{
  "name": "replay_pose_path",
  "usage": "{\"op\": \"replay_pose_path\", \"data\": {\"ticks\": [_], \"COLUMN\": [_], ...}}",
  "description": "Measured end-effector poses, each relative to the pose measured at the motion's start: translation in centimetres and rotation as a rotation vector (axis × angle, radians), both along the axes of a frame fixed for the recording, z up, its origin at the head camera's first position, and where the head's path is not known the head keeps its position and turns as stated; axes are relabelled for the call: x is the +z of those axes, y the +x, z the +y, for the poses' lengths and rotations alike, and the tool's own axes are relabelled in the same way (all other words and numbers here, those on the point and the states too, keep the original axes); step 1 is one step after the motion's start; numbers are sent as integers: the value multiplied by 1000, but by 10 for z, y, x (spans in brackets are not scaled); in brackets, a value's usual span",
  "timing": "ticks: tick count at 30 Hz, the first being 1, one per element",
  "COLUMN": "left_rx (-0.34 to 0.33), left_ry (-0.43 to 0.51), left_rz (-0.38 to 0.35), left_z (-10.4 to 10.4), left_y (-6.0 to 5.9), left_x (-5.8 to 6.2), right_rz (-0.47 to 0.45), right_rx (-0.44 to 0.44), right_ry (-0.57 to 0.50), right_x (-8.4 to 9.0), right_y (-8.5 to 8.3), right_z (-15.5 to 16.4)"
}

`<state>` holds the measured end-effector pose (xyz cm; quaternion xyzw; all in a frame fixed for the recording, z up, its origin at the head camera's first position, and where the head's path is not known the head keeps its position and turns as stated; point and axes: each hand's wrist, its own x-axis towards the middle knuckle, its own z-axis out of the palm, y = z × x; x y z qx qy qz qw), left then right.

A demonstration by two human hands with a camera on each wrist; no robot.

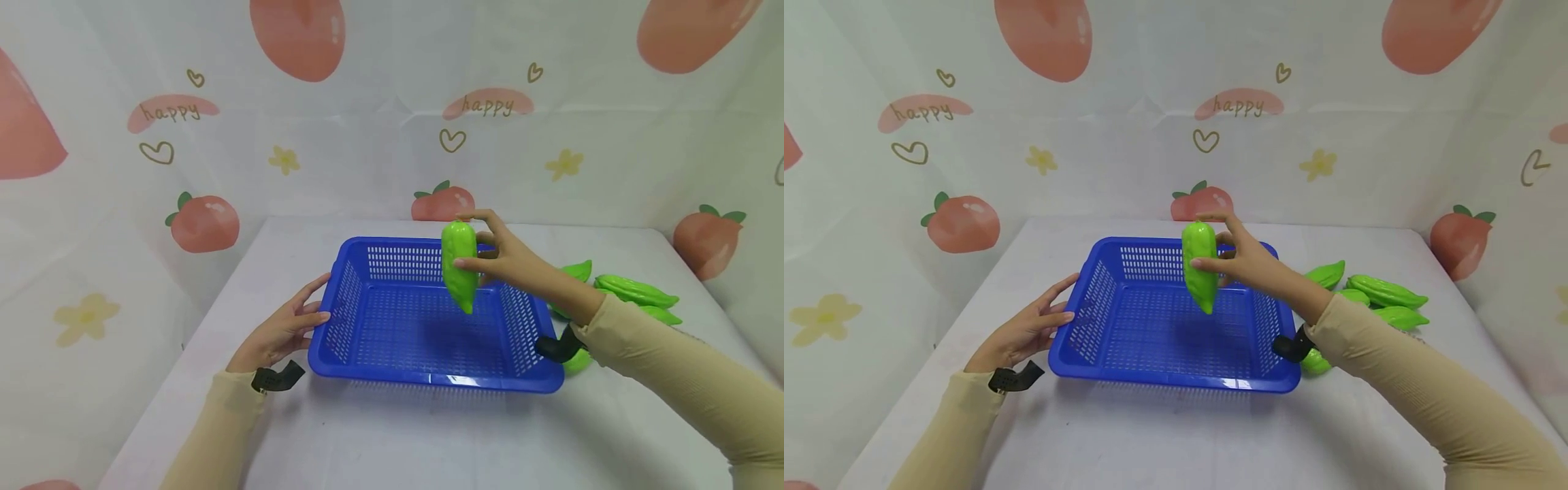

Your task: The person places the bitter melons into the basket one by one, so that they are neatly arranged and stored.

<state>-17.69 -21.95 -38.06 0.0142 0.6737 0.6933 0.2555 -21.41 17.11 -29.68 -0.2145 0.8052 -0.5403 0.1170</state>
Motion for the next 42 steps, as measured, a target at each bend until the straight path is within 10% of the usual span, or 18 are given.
{"op": "replay_pose_path", "data": {"ticks": [19,42], "left_rx": [0,-18], "left_ry": [4,6], "left_rz": [-4,-6], "left_z": [-1,0], "left_y": [3,0], "left_x": [-3,0], "right_rz": [-394,-565], "right_rx": [-79,-52], "right_ry": [-6,-68], "right_x": [-50,-95], "right_y": [-24,-43], "right_z": [-57,-116]}}
